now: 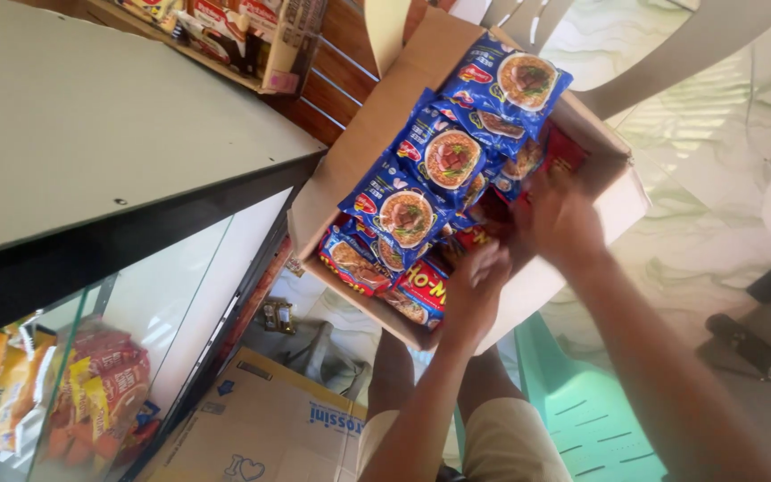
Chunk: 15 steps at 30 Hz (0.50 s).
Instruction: Organizing and stocking noodle packets and snack bags onto a display shelf and into storage boxes.
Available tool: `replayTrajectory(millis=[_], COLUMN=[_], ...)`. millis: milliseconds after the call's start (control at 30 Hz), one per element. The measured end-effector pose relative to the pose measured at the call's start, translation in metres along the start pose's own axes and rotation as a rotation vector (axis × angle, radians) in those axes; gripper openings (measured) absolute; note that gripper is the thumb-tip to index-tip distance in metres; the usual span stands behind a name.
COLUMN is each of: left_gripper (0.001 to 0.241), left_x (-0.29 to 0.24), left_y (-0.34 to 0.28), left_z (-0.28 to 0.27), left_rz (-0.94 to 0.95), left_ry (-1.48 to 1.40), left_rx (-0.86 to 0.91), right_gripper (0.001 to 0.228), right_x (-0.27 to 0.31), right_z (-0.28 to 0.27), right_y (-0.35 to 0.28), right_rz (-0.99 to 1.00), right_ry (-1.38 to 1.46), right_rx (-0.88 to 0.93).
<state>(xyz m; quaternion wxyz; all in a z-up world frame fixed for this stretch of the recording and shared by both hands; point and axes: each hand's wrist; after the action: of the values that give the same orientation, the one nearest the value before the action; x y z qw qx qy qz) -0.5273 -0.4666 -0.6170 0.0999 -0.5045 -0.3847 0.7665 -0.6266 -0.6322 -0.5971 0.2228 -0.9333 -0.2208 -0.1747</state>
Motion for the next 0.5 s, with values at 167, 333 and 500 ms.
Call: replayTrajectory(millis=[167, 333, 500], left_gripper=[0.055, 0.058, 0.064], left_x=[-0.005, 0.016, -0.019], left_y=[-0.072, -0.076, -0.078], left_z=[-0.067, -0.088, -0.085], left_rz=[-0.011, 0.109, 0.063], left_ry=[-0.024, -0.177, -0.109], left_rx=[-0.317, -0.423, -0.377], right_gripper=[0.045, 0.087, 0.073], right_x=[0.078, 0.101, 0.088], right_z=[0.019, 0.073, 0.112], right_y=[-0.045, -0.056, -0.067], right_rz=[0.011, -0.006, -0.275], right_ry=[0.35, 0.287, 0.302], right_rx=[0.213, 0.457, 0.304])
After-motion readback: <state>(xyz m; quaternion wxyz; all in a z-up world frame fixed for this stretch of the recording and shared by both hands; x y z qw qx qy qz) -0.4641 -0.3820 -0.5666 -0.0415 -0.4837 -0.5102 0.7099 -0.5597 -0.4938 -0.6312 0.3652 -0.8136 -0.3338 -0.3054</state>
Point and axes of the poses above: each hand's wrist, its own y-axis towards the middle knuckle, its own z-axis out of the palm, x = y × z
